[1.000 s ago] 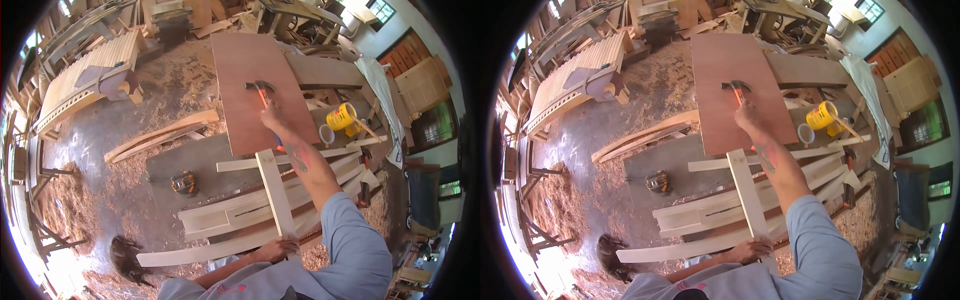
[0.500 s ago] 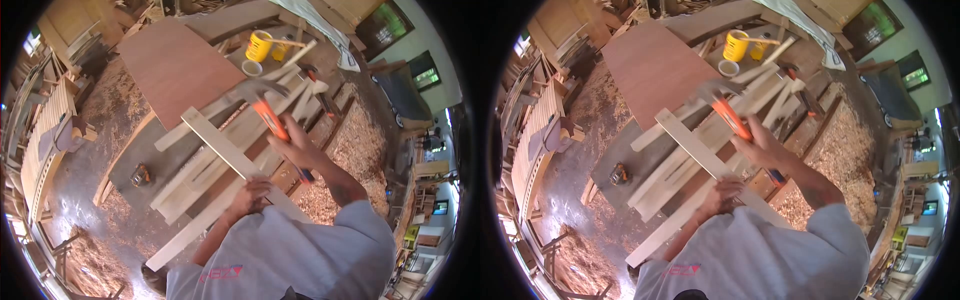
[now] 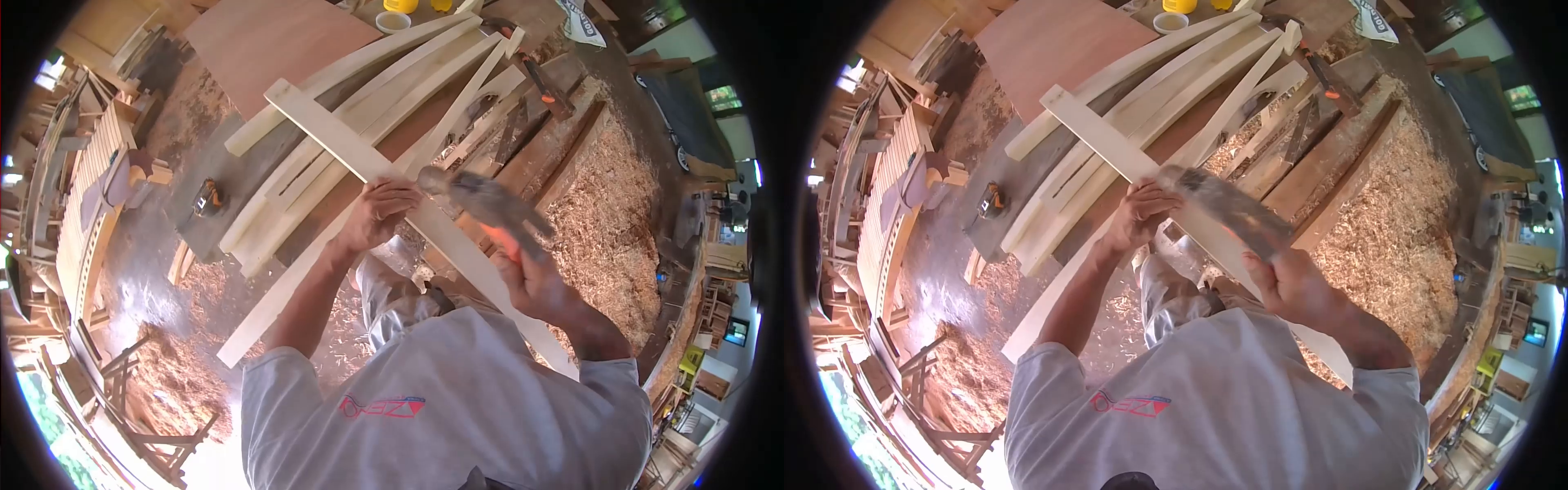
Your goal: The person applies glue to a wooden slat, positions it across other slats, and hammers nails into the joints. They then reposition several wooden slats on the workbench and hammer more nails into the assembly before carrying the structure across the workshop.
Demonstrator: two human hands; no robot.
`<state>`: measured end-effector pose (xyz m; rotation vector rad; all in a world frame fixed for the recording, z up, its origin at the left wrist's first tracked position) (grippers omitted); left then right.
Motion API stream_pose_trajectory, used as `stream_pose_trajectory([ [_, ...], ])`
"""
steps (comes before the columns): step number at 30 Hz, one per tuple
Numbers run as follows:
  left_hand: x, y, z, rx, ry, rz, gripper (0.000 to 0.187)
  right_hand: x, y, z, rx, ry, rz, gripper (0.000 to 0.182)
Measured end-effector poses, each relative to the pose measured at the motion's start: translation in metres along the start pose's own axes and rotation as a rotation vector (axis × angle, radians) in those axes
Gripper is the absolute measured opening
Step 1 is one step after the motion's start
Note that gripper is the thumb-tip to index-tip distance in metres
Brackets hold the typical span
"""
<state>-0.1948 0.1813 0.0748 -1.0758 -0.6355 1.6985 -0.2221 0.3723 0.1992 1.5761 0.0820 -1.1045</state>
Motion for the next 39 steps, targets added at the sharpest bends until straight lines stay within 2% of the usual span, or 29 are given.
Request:
stream_pose_trajectory([
  [2,0.002,0.004,-0.003,-0.01,-0.034,-0.03,0.018,0.027,-0.029,-0.008,0.234,0.284,-0.162,0.035],
  [3,0.001,0.004,-0.003,0.006,-0.059,-0.024,0.018,0.04,-0.047,-0.011,0.337,0.394,-0.142,0.036],
  [4,-0.002,0.002,-0.002,0.025,-0.078,-0.016,0.018,0.04,-0.044,-0.012,0.33,0.381,-0.142,0.036],
  [6,-0.004,0.006,0.002,0.031,-0.067,-0.017,0.019,0.022,-0.021,-0.003,0.169,0.134,-0.098,0.036],
  [7,-0.001,0.007,-0.001,0.011,-0.045,-0.038,0.02,0.021,-0.016,-0.007,0.173,0.134,-0.091,0.036],
  [9,0.0,0.006,-0.003,0.013,-0.052,-0.046,0.02,0.003,0.003,-0.01,0.085,-0.062,-0.042,0.029],
  [10,-0.002,0.004,-0.001,0.024,-0.065,-0.052,0.021,0.009,-0.004,-0.012,0.089,-0.073,-0.039,0.029],
  [12,0.001,0.01,-0.004,0.03,-0.048,-0.023,0.02,0.045,-0.032,-0.01,0.118,0.123,-0.085,0.035],
  [13,0.001,0.01,-0.004,0.026,-0.038,0.005,0.019,0.056,-0.046,-0.01,0.253,0.271,-0.142,0.034],
  [16,0.001,0.018,-0.008,-0.036,-0.024,-0.034,0.017,0.036,-0.02,-0.004,0.223,0.137,-0.06,0.031],
  [17,0.002,0.014,-0.005,0.009,-0.051,-0.097,0.019,0.034,-0.01,-0.01,0.233,0.155,-0.056,0.031],
  [19,0.001,0.009,-0.006,0.003,-0.054,-0.092,0.02,0.01,0.012,-0.01,0.155,-0.06,-0.012,0.022],
  [20,-0.001,0.007,-0.004,0.014,-0.049,-0.085,0.021,0.015,0.007,-0.008,0.15,-0.058,-0.012,0.022],
  [22,0.0,0.004,-0.003,0.014,-0.039,-0.105,0.021,0.048,-0.026,-0.012,0.179,0.104,-0.078,0.028],
  [23,-0.001,0.004,-0.004,-0.002,-0.05,-0.086,0.019,0.06,-0.05,-0.016,0.302,0.245,-0.187,0.03],
  [24,-0.003,0.007,-0.003,-0.013,-0.063,-0.064,0.018,0.061,-0.053,-0.019,0.304,0.223,-0.186,0.03],
  [25,-0.002,0.002,0.001,0.075,-0.017,-0.046,0.021,0.049,-0.041,-0.008,0.204,0.088,-0.115,0.029],
  [26,0.0,0.005,-0.002,0.061,-0.016,-0.054,0.021,0.042,-0.027,-0.009,0.128,-0.03,-0.027,0.029],
  [27,0.002,0.009,-0.006,0.044,-0.029,-0.074,0.022,0.039,-0.018,-0.016,0.147,-0.016,-0.016,0.029],
  [29,0.0,0.012,-0.006,0.039,-0.05,-0.087,0.024,0.008,0.011,-0.012,0.153,-0.119,-0.039,0.028],
  [30,0.001,0.012,-0.006,0.043,-0.05,-0.069,0.023,0.01,0.01,-0.013,0.154,-0.118,-0.04,0.028],
  [32,0.0,0.011,-0.005,0.059,-0.049,-0.046,0.022,0.036,-0.007,-0.015,0.18,0.037,-0.125,0.028],
  [33,0.001,0.011,-0.005,0.05,-0.046,-0.039,0.019,0.063,-0.047,-0.02,0.21,0.103,-0.201,0.03],
  [36,-0.005,0.016,0.007,0.07,-0.025,-0.039,0.015,0.055,-0.051,-0.02,0.156,0.019,-0.118,0.032],
  [37,0.0,0.016,-0.006,0.045,-0.018,-0.073,0.015,0.054,-0.054,-0.027,0.17,0.041,-0.106,0.032],
  [39,0.001,0.008,-0.002,0.059,-0.035,-0.021,0.016,0.034,-0.096,-0.034,0.497,0.038,-0.045,0.034],
])
Point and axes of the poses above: each hand's wrist, its own z-axis towards the middle knuckle, its own x-axis out of the palm, y = z × x, the point moved 9 cm from there along z, towards the middle knuckle, and after that the axes turned 10 degrees about -z, right-handed, at the moved point
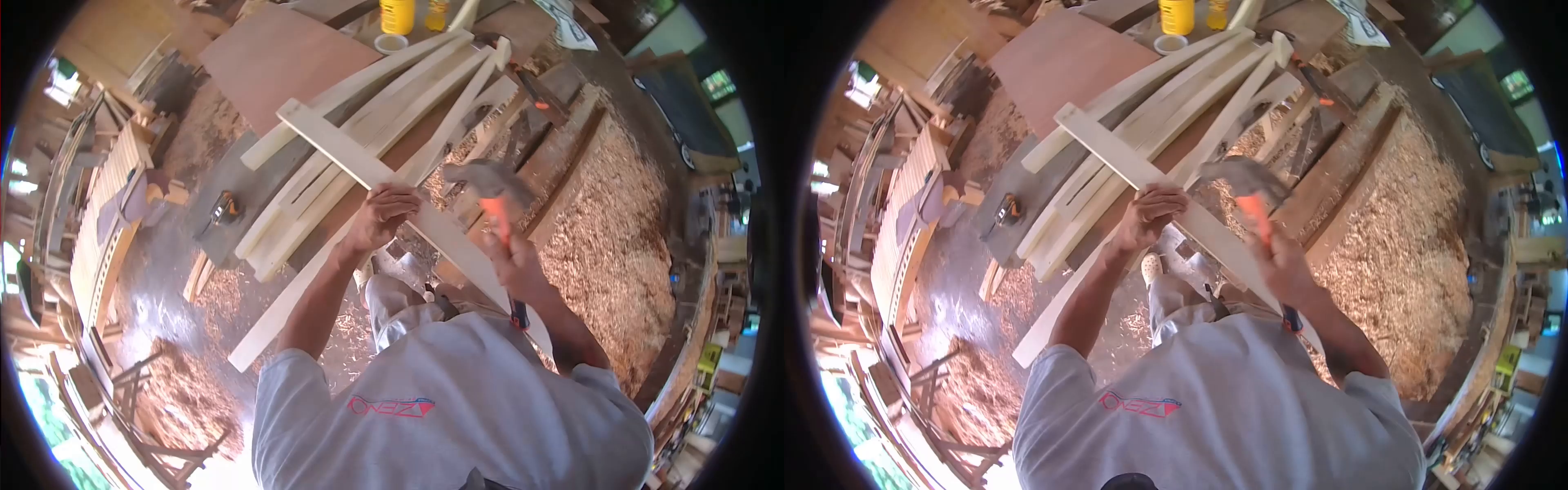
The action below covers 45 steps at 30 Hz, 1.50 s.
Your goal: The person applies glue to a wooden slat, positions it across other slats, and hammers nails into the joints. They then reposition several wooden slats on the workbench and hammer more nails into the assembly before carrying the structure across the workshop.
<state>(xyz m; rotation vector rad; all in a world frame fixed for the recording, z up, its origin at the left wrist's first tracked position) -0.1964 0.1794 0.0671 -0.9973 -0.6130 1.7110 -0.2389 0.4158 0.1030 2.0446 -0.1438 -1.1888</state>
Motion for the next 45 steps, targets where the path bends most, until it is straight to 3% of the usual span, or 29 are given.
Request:
stream_pose_trajectory([
  [3,-0.004,-0.001,0.002,0.009,-0.021,0.016,0.015,-0.018,-0.043,0.011,0.12,0.02,0.154,0.034],
  [6,-0.006,-0.006,0.002,-0.003,-0.063,-0.002,0.015,-0.007,-0.098,0.015,-0.043,0.165,0.101,0.029],
  [8,-0.008,-0.001,-0.003,-0.027,-0.098,0.039,0.016,0.01,-0.118,-0.002,0.073,0.263,0.287,0.028],
  [9,-0.011,-0.001,-0.008,-0.046,-0.136,0.049,0.016,0.015,-0.121,-0.01,0.061,0.298,0.263,0.028],
  [11,-0.021,0.003,-0.019,-0.127,-0.236,0.206,0.018,0.034,-0.139,-0.026,0.231,0.461,0.302,0.033],
  [13,-0.019,-0.002,-0.026,-0.105,-0.239,0.269,0.027,0.044,-0.144,-0.029,0.275,0.479,0.347,0.033],
  [15,-0.031,-0.019,-0.035,-0.252,-0.514,0.438,0.047,0.046,-0.139,-0.032,0.316,0.479,0.393,0.034],
  [16,-0.025,-0.019,-0.045,-0.383,-0.589,0.472,0.079,0.037,-0.126,-0.033,0.298,0.453,0.364,0.034],
  [17,-0.014,-0.031,-0.045,-0.393,-0.605,0.468,0.079,0.03,-0.116,-0.033,0.28,0.426,0.334,0.035],
  [19,0.005,-0.027,-0.056,-0.704,-0.559,0.465,0.111,0.028,-0.112,-0.034,0.288,0.412,0.341,0.035],
  [20,0.008,-0.016,-0.06,-0.763,-0.559,0.422,0.127,0.028,-0.11,-0.034,0.298,0.418,0.365,0.035],
  [23,0.019,-0.035,-0.051,-0.689,-0.5,0.608,0.124,0.025,-0.1,-0.031,0.303,0.414,0.349,0.034],
  [27,0.019,-0.038,-0.049,-0.726,-0.528,0.589,0.118,0.024,-0.108,-0.026,0.295,0.377,0.284,0.032],
  [29,0.017,-0.039,-0.048,-0.771,-0.547,0.553,0.103,0.026,-0.107,-0.025,0.316,0.379,0.299,0.032],
  [35,0.022,-0.036,-0.048,-0.803,-0.596,0.609,0.083,0.027,-0.099,-0.02,0.294,0.335,0.273,0.033],
  [45,0.037,-0.033,-0.049,-0.869,-0.718,0.591,0.082,0.029,-0.103,-0.02,0.332,0.324,0.312,0.036],
])
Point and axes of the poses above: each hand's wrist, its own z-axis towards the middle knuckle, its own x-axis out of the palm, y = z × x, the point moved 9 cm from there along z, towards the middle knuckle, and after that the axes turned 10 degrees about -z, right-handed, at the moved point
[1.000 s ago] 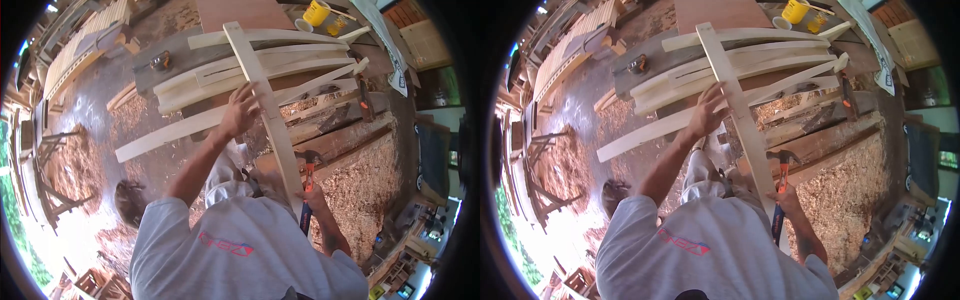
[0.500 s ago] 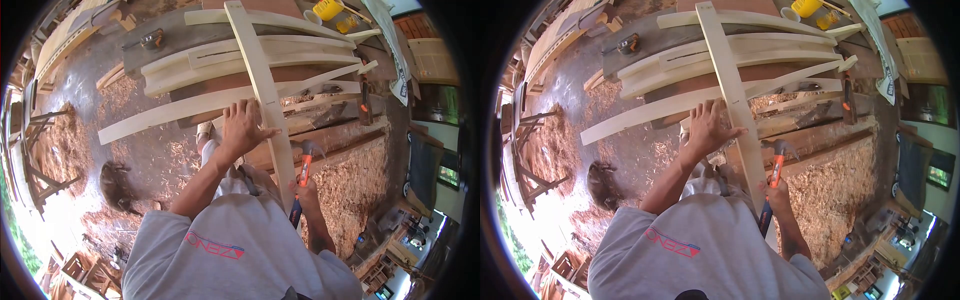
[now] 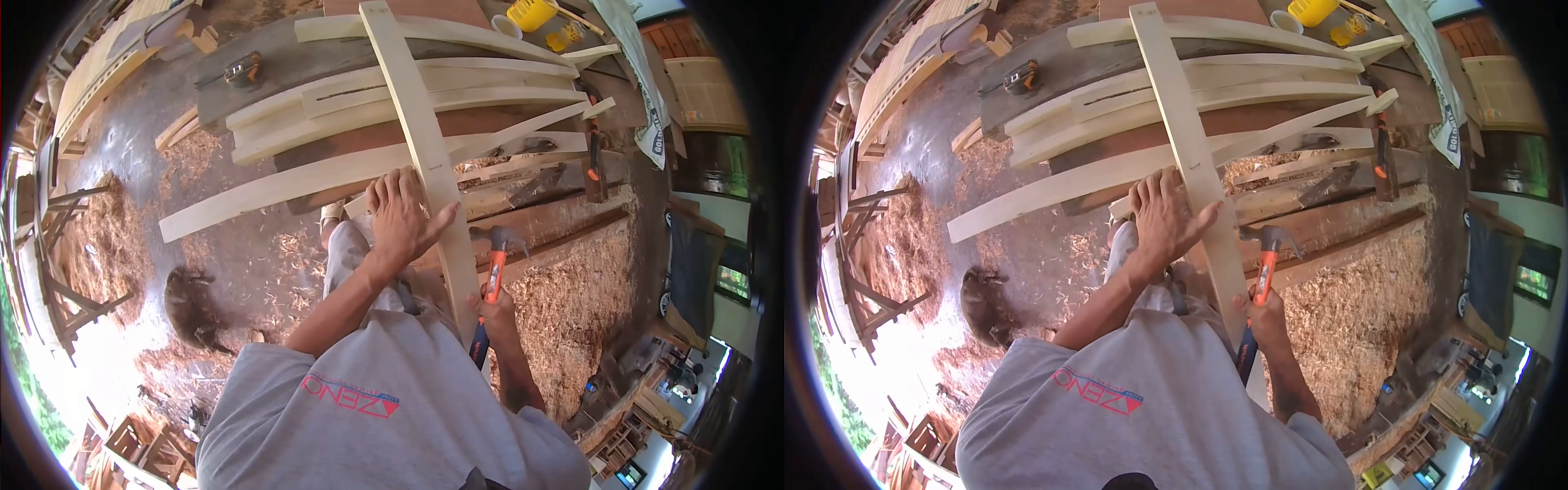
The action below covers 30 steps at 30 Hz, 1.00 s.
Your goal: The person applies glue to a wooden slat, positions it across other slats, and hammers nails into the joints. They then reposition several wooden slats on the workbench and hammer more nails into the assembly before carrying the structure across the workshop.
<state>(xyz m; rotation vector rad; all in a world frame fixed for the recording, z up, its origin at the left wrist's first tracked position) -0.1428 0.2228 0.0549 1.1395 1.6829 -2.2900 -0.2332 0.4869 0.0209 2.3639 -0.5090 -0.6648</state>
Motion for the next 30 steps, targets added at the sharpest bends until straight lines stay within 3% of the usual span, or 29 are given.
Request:
stream_pose_trajectory([
  [12,0.01,0.014,-0.005,-0.035,-0.027,-0.089,0.092,-0.002,-0.005,0.004,-0.004,-0.023,-0.04,0.036],
  [15,0.0,0.008,-0.015,0.149,-0.045,-0.159,0.087,0.0,-0.003,0.003,-0.001,0.005,-0.004,0.035],
  [17,0.012,0.006,-0.017,0.122,0.18,0.059,0.082,0.001,0.001,0.0,-0.002,0.008,0.004,0.035],
  [21,0.007,-0.007,-0.021,0.174,0.19,0.047,0.077,0.003,0.005,0.001,-0.014,0.037,0.013,0.034],
  [30,0.017,0.008,-0.02,-0.114,0.233,-0.124,0.067,0.004,0.003,0.005,-0.004,0.031,-0.019,0.033],
])
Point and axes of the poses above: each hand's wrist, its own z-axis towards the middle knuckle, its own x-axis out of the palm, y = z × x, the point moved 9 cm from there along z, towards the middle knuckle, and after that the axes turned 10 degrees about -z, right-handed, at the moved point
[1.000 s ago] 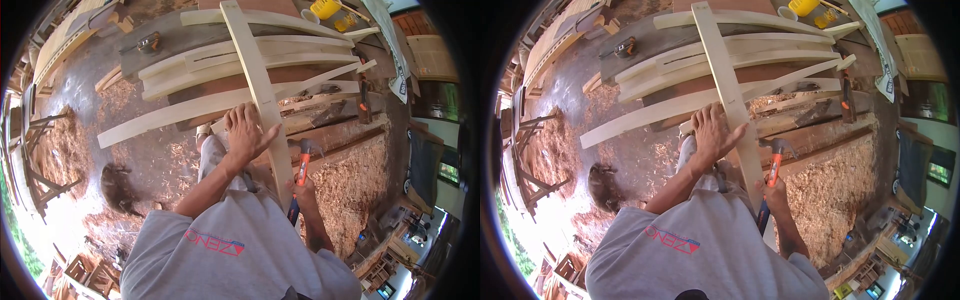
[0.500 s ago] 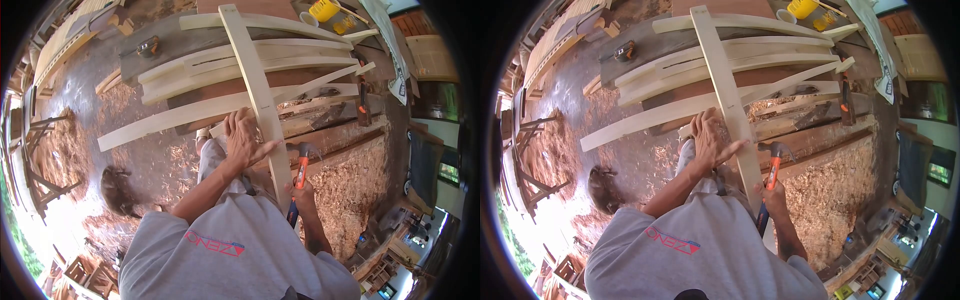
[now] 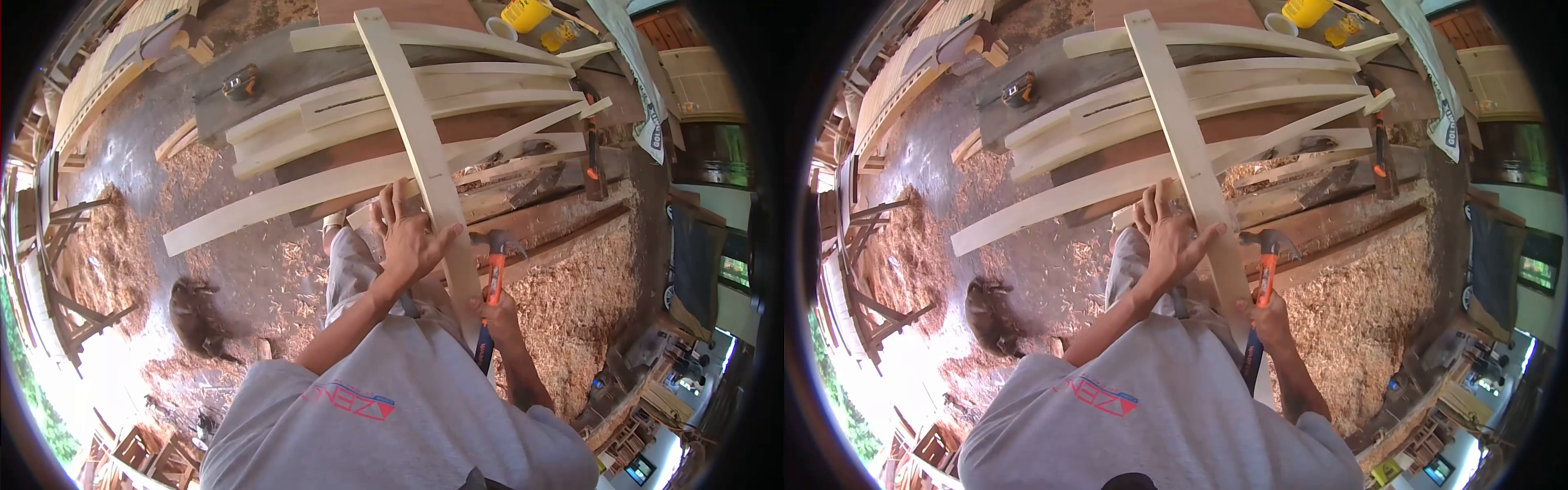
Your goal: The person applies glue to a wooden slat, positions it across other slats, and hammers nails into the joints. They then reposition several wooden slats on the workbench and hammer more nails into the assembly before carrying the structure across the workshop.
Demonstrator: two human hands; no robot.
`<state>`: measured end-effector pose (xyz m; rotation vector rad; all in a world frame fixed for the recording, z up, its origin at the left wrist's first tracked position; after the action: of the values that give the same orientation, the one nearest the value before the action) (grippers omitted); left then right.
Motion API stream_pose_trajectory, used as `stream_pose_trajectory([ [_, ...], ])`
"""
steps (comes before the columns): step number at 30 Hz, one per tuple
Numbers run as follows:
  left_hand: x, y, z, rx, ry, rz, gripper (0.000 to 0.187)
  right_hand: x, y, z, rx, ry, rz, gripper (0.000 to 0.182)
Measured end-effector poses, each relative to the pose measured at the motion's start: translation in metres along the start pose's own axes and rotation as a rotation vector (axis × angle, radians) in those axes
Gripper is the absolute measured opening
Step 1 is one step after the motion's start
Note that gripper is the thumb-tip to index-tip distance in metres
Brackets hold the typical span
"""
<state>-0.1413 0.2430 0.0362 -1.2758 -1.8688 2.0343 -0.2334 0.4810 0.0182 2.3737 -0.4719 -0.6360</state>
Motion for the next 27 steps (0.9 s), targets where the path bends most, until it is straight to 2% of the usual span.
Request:
stream_pose_trajectory([
  [5,0.006,0.011,0.002,0.014,-0.055,-0.056,0.059,0.001,0.0,0.004,0.002,0.026,-0.017,0.033],
  [10,0.006,0.009,0.003,0.035,-0.065,-0.091,0.059,0.002,0.002,0.006,-0.055,0.024,-0.025,0.028],
  [16,0.006,0.01,0.006,0.03,-0.027,-0.036,0.058,-0.003,0.038,0.019,-0.133,-0.088,-0.116,0.03],
  [18,0.007,0.01,0.007,0.039,-0.032,-0.015,0.057,-0.022,0.077,0.017,-0.555,-0.327,-0.328,0.029],
  [19,0.006,0.008,0.007,0.031,-0.018,-0.022,0.057,-0.03,0.1,0.009,-0.674,-0.349,-0.354,0.026],
  [23,0.003,0.006,0.005,0.016,-0.024,-0.047,0.055,-0.048,0.163,-0.03,-0.543,-0.225,-0.218,0.02],
  [25,0.001,0.003,0.005,0.013,-0.022,-0.061,0.054,-0.058,0.201,-0.068,-0.997,-0.323,-0.045,0.016],
  [26,0.0,0.002,0.004,0.008,-0.019,-0.077,0.053,-0.06,0.199,-0.062,-0.997,-0.312,-0.048,0.016],
  [27,0.002,0.006,0.003,0.0,-0.025,-0.078,0.053,-0.054,0.197,-0.058,-1.092,-0.218,-0.08,0.015],
])
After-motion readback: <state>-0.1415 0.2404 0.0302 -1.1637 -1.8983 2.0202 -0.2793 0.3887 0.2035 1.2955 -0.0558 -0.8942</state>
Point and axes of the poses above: each hand's wrist, its own z-axis towards the middle knuckle, its own x-axis out of the palm, y = z × x, the point moved 9 cm from there along z, towards the middle knuckle, and after that the axes turned 10 degrees about -z, right-handed, at the moved point
